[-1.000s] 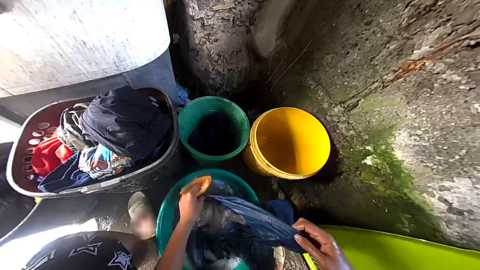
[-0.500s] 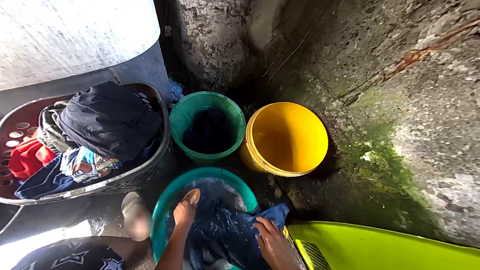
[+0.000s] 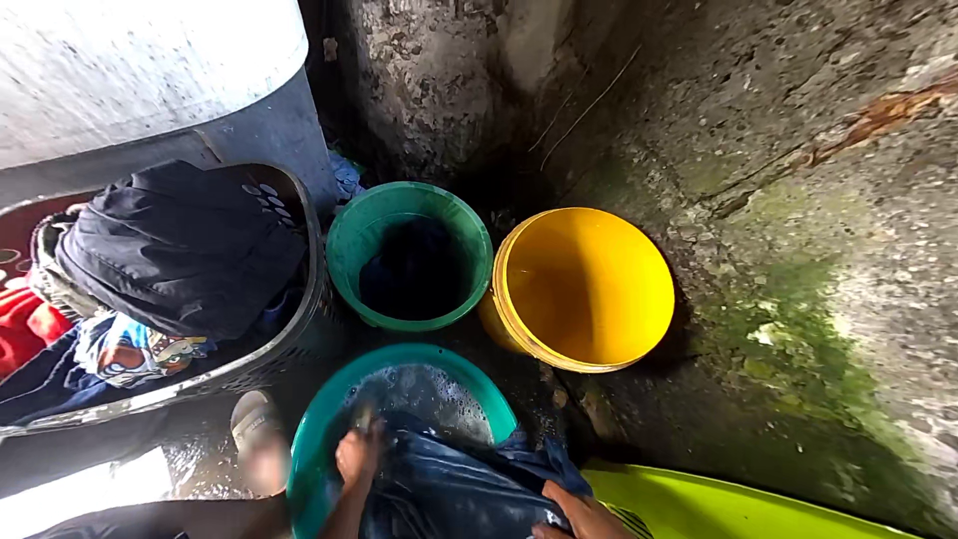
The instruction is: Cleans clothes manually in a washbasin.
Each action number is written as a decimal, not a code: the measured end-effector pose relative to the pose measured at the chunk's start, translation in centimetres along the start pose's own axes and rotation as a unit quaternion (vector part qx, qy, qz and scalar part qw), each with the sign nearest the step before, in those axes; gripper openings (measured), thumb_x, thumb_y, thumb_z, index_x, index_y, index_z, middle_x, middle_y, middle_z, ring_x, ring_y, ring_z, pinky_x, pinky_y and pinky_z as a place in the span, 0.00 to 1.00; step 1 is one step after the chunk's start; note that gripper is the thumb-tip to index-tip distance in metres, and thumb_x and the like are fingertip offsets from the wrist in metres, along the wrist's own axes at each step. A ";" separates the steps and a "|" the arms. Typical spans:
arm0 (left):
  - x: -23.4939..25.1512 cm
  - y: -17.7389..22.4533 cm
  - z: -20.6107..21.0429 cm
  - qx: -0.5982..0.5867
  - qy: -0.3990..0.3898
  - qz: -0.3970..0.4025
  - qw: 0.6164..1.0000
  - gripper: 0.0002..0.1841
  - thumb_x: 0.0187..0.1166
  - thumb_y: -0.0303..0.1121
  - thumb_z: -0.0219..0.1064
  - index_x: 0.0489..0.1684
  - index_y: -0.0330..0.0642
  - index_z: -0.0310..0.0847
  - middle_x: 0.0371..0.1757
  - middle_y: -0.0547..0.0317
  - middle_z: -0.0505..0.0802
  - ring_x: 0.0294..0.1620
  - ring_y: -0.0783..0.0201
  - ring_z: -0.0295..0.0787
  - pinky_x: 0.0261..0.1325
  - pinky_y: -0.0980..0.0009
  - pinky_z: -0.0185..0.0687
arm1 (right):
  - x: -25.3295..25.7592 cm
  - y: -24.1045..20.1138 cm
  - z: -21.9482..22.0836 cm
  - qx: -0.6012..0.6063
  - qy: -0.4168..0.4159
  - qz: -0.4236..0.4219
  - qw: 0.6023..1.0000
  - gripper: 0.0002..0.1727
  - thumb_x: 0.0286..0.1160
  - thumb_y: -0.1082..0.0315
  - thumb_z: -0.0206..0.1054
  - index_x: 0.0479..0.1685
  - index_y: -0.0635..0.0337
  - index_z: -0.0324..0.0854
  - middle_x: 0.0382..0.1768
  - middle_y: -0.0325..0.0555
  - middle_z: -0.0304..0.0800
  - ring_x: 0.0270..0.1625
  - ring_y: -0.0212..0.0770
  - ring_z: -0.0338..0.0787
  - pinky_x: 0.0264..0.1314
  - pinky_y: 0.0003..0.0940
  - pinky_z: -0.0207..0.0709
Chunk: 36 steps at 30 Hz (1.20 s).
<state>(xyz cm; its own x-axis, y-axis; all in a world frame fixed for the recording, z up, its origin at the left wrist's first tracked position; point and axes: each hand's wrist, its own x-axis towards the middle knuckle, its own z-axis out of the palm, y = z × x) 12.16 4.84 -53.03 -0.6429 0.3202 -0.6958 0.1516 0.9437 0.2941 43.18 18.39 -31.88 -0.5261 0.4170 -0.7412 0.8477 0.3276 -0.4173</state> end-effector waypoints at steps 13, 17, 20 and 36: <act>-1.5 1.2 1.7 0.209 -0.080 0.075 0.972 0.31 0.83 0.60 0.61 0.70 0.45 0.85 0.67 0.38 0.91 0.70 0.36 0.87 0.69 0.35 0.79 | 0.5 0.8 -2.4 -0.049 -0.179 0.008 0.982 0.20 0.86 0.62 0.65 0.58 0.75 0.84 0.58 0.72 0.88 0.68 0.67 0.84 0.76 0.63 0.68; -9.5 5.9 1.6 0.073 -0.088 0.161 0.980 0.33 0.83 0.59 0.63 0.61 0.32 0.87 0.56 0.33 0.94 0.63 0.36 0.91 0.69 0.39 0.81 | 0.7 0.4 -1.9 -0.084 -0.177 0.014 0.981 0.19 0.83 0.62 0.67 0.52 0.75 0.86 0.54 0.71 0.89 0.66 0.69 0.85 0.73 0.66 0.70; -13.8 5.9 6.5 -0.006 -0.077 0.367 0.927 0.29 0.77 0.56 0.71 0.44 0.31 0.93 0.37 0.35 0.96 0.44 0.35 0.96 0.53 0.36 0.87 | 0.3 0.1 -2.6 -0.105 -0.192 0.014 0.976 0.19 0.84 0.63 0.66 0.52 0.76 0.86 0.54 0.72 0.89 0.66 0.69 0.85 0.73 0.66 0.70; -2.0 6.3 3.9 0.276 -0.169 0.201 0.924 0.28 0.87 0.54 0.58 0.70 0.41 0.84 0.68 0.37 0.90 0.71 0.35 0.85 0.70 0.33 0.77 | 0.8 -0.2 -1.5 -0.112 -0.213 0.033 0.970 0.18 0.85 0.61 0.63 0.52 0.71 0.86 0.56 0.68 0.89 0.67 0.67 0.85 0.71 0.66 0.72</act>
<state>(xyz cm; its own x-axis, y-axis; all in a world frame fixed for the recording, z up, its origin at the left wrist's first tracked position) 17.38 10.50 -52.30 -0.1931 0.5739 -0.7958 0.7480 0.6110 0.2591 42.47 19.88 -31.59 -0.3549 0.0701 -0.9323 0.8167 0.5085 -0.2727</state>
